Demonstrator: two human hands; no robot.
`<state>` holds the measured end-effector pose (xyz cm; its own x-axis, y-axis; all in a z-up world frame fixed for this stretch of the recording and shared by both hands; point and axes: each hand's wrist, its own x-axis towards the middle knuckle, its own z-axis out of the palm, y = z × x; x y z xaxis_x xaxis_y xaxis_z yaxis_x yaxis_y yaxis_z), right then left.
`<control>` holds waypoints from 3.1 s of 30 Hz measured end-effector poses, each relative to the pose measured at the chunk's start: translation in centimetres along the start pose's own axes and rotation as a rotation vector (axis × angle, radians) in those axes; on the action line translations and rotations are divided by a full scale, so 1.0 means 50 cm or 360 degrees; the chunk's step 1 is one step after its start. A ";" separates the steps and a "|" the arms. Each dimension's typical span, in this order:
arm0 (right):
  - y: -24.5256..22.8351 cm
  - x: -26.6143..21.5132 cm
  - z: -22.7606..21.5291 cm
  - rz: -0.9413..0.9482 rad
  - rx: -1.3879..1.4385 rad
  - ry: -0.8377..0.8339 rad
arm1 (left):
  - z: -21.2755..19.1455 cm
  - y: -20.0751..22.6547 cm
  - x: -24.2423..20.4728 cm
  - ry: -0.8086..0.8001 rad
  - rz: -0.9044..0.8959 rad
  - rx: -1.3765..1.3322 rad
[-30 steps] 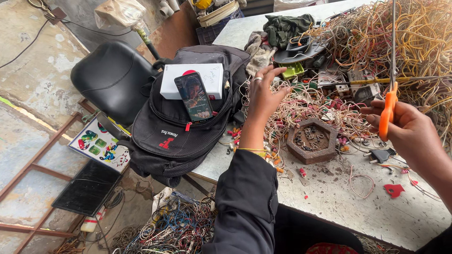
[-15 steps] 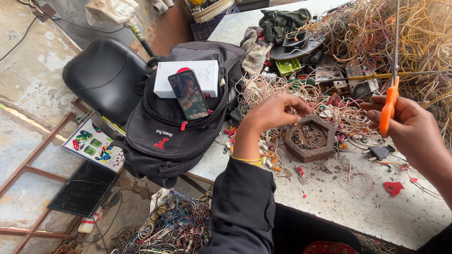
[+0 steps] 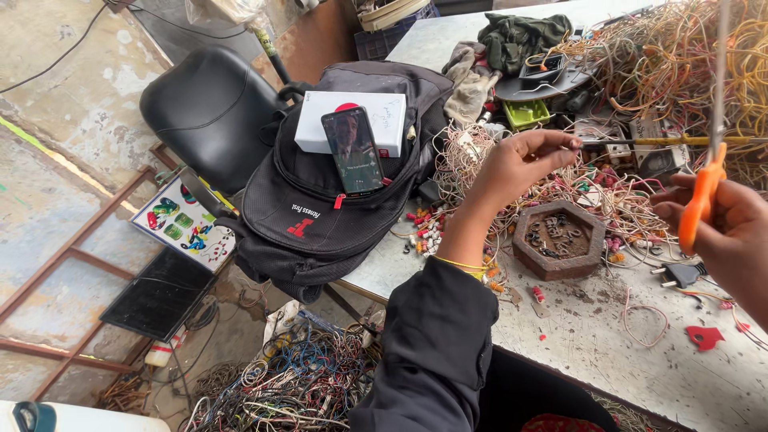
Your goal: The person uses orange-handled shears to repeatedly cut small sections from a tangled mass of multi-colored wires on a cluttered workbench. The person holds the wire bundle with one hand and snips individual strands with the other, dropping the cut pieces onto the table.
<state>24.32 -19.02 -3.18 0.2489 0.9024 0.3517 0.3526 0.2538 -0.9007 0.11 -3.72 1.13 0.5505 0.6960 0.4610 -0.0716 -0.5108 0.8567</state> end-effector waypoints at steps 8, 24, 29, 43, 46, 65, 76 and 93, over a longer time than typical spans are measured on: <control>-0.031 -0.007 -0.002 0.0034 -0.1516 -0.0142 | 0.040 -0.039 0.004 0.0096 0.0021 -0.0953; -0.024 -0.012 -0.001 -0.0126 -0.1453 -0.0123 | 0.053 -0.087 0.010 -0.0048 -0.0002 -0.1015; 0.001 -0.011 -0.002 -0.0252 -0.1487 -0.0102 | 0.060 -0.114 0.013 -0.0123 0.0046 -0.0896; 0.133 0.007 0.001 -0.0270 -0.0841 -0.0114 | 0.100 -0.134 0.019 -0.0065 0.0065 -0.1114; 0.165 0.013 0.003 -0.0235 -0.0932 -0.0091 | 0.097 -0.116 0.013 -0.0054 0.0101 -0.1205; 0.148 0.030 -0.009 -0.0010 -0.0230 -0.0170 | 0.075 -0.063 0.001 0.0091 0.0105 -0.0961; 0.130 0.031 -0.009 -0.0226 -0.1518 -0.0001 | 0.082 -0.094 0.018 0.0309 0.0018 -0.0980; 0.047 0.011 -0.003 -0.0300 -0.0392 -0.0025 | 0.082 -0.022 -0.010 0.0507 0.0507 0.0729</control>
<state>25.43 -18.00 -5.09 0.1453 0.8533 0.5008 0.5996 0.3267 -0.7306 3.30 -5.59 -0.97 0.2814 0.5545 0.7832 0.2108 -0.8319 0.5133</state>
